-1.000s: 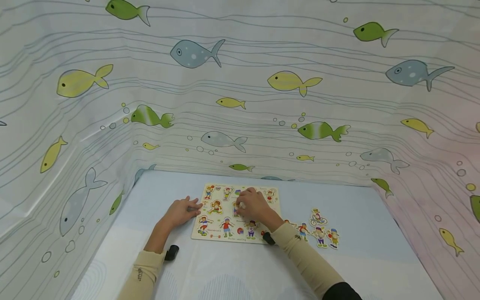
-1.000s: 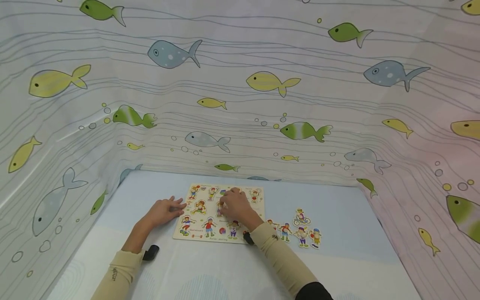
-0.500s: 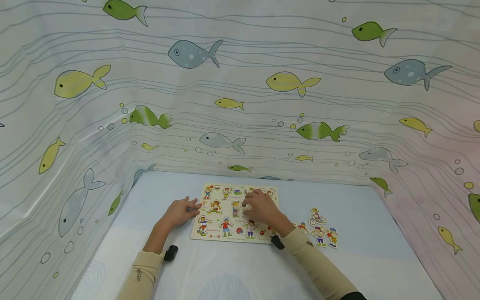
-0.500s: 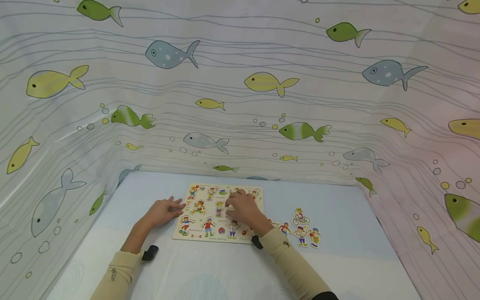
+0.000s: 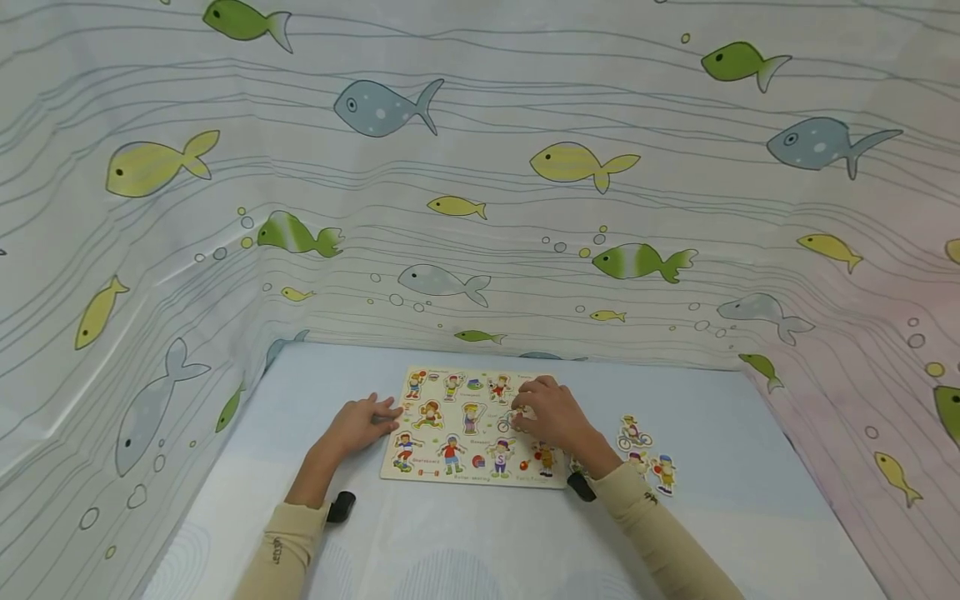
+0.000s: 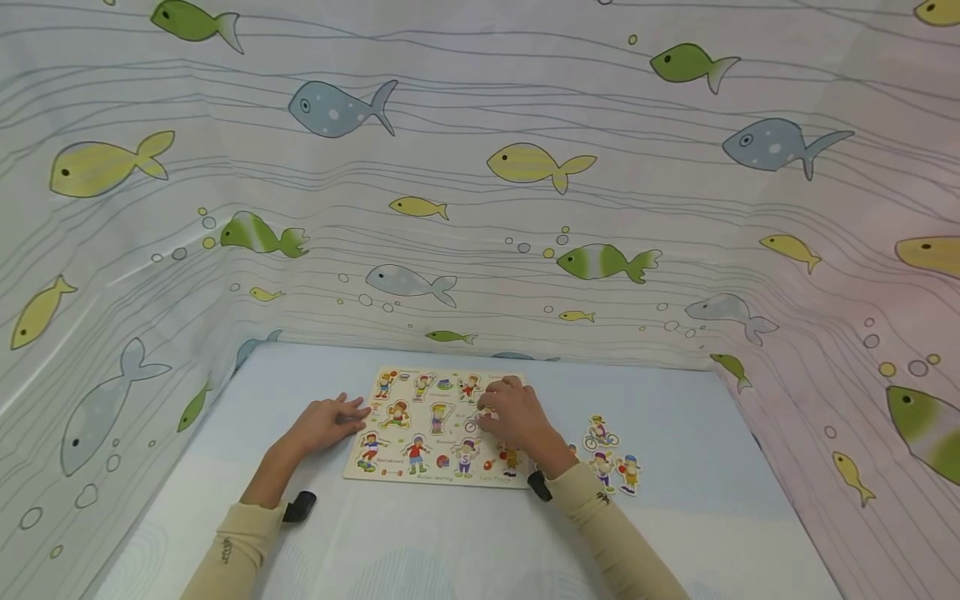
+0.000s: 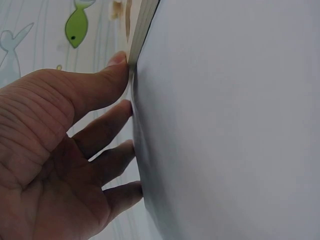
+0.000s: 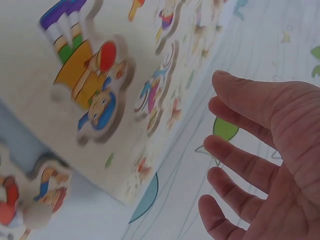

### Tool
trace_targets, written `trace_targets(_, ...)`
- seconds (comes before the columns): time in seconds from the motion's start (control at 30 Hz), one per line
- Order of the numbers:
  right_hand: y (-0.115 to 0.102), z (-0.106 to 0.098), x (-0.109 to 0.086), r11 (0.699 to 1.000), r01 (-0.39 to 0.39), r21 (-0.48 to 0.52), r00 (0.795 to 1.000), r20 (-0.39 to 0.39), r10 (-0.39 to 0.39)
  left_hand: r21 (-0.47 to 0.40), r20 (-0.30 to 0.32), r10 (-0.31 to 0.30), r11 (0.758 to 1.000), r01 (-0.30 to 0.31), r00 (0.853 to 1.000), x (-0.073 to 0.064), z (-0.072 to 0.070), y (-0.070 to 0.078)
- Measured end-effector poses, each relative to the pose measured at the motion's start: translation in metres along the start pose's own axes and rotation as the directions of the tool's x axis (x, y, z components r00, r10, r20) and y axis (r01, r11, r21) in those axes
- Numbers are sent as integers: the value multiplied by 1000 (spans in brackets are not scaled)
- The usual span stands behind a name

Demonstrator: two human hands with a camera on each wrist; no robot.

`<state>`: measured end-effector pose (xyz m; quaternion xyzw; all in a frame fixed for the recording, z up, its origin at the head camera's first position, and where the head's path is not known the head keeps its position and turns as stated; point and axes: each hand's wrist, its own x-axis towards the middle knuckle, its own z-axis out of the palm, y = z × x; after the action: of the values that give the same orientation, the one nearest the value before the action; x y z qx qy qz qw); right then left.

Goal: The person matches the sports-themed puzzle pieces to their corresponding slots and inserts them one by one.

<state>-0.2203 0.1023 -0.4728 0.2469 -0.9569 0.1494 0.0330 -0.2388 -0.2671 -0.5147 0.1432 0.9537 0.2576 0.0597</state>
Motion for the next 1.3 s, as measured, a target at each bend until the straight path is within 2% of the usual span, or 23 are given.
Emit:
trace_targets(0.33,21,-8,-17,1000,-15,11,999,-28,15,-23,0,3,1000,-3,1000,-1,0,2)
trace_targets(0.57,35,-15,-28,998,-67,-3,997,-40,67,-36,2,1,999,-1,1000,0,1,1)
trace_targets(0.83,50,-19,-37,998,-67,-18,994,-82,66,-25,-4,4,1000,-4,1000,1,2,-1)
trace_targets(1.3,64,-22,-48,990,-137,-15,989,-67,135,-22,1,1,1000,-1,1000,1,2,-1)
